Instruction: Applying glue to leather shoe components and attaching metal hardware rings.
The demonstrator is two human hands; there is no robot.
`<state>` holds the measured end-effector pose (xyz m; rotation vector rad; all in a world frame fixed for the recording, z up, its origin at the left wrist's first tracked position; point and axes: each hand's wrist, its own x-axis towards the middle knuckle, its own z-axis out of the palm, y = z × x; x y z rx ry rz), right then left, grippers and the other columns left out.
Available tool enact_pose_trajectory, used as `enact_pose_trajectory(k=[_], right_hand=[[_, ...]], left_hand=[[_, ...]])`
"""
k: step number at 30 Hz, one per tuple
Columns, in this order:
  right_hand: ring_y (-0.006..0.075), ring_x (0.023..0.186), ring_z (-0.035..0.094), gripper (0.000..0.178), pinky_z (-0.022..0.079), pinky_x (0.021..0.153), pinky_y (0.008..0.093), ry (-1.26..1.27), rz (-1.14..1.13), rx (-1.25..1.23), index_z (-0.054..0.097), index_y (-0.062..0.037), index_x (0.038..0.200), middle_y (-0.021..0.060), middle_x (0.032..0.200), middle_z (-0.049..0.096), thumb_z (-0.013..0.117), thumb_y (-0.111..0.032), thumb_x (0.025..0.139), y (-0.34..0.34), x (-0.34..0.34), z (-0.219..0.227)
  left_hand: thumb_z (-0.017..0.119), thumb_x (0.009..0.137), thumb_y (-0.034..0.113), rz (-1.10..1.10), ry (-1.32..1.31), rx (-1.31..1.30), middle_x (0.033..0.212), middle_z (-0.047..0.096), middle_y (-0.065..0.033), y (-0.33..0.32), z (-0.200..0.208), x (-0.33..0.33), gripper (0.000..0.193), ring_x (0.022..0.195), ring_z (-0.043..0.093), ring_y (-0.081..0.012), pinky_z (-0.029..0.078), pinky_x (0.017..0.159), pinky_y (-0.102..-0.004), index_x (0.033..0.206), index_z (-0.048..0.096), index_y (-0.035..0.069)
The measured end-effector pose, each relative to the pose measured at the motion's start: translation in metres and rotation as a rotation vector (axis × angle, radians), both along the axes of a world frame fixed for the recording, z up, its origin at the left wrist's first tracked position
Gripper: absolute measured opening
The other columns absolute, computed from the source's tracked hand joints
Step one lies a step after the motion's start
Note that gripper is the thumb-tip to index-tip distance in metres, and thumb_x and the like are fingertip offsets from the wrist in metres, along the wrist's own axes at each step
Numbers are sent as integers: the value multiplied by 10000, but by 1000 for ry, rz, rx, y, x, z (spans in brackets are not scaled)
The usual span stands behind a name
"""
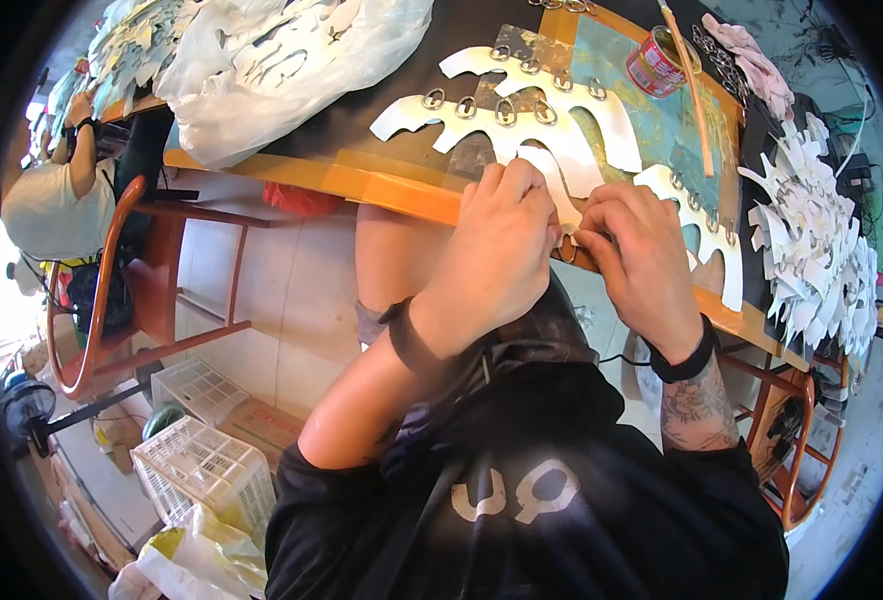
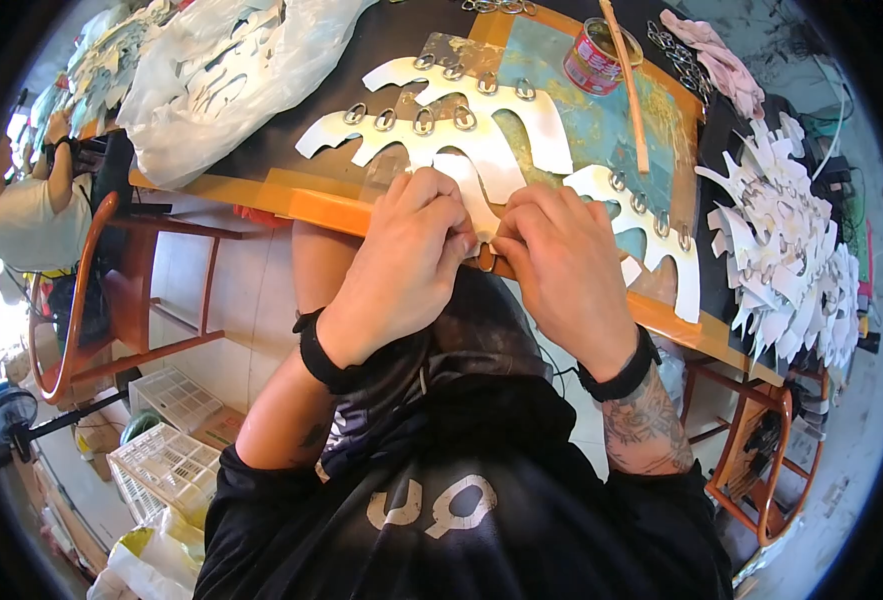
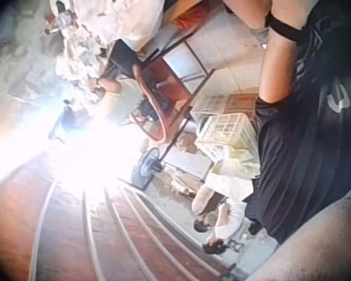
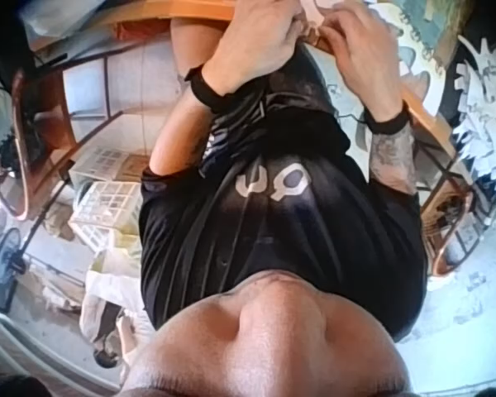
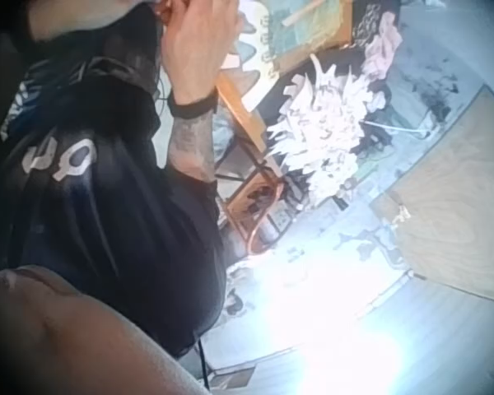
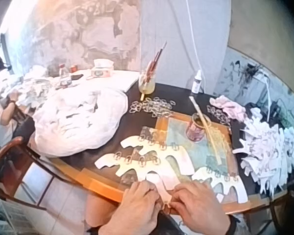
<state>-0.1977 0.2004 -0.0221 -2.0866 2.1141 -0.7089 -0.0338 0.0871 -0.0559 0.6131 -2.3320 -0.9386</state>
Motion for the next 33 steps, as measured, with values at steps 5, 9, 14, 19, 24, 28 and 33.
enact_pose_trajectory(k=[5,9,14,19,24,28,33], right_hand=[[259,966,618,129,396,856,408,134,-46,-62,637,-68,1003,40,1057,649,733,-109,928,-1,9,-2],[260,951,618,118,390,844,405,160,-49,-93,631,-61,992,48,1047,647,723,-87,924,-1,10,-5],[287,941,617,126,383,830,423,147,-68,-84,608,-51,948,78,982,619,714,-57,881,-6,11,-5],[303,955,617,138,381,825,433,104,-123,-19,595,-59,929,84,959,605,715,-55,861,-9,11,-3],[305,962,611,154,384,816,436,38,-163,-77,591,-79,926,73,959,600,701,-17,836,-12,17,-3],[289,1008,625,214,392,838,427,37,-61,-145,614,-91,970,46,962,644,681,41,815,-8,18,-8],[267,1059,640,273,406,836,422,134,-11,-145,648,-99,1009,23,1024,706,688,34,774,0,14,-8]], left_hand=[[685,852,-45,90,-14,-105,1082,572,-126,8,-1,-2,95,1076,556,-357,443,925,-451,905,636,16],[679,850,-20,128,-107,-229,1071,576,-125,6,1,-2,76,1074,559,-349,411,930,-458,880,640,38],[693,845,8,155,-119,-197,1045,593,-127,3,0,-7,61,1077,565,-354,410,931,-464,876,651,40],[719,823,29,214,-88,-115,1025,605,-131,1,0,-9,61,1081,567,-355,427,954,-457,826,657,30],[719,828,60,180,-135,-61,1092,606,-155,-4,2,-7,72,1101,568,-355,421,962,-479,873,701,7],[727,830,57,161,-132,-28,1108,601,-137,-3,4,-3,46,1121,565,-345,417,975,-472,866,703,41],[733,824,46,164,-94,-30,1110,596,-124,0,2,-4,56,1122,565,-337,410,978,-475,861,699,69]])
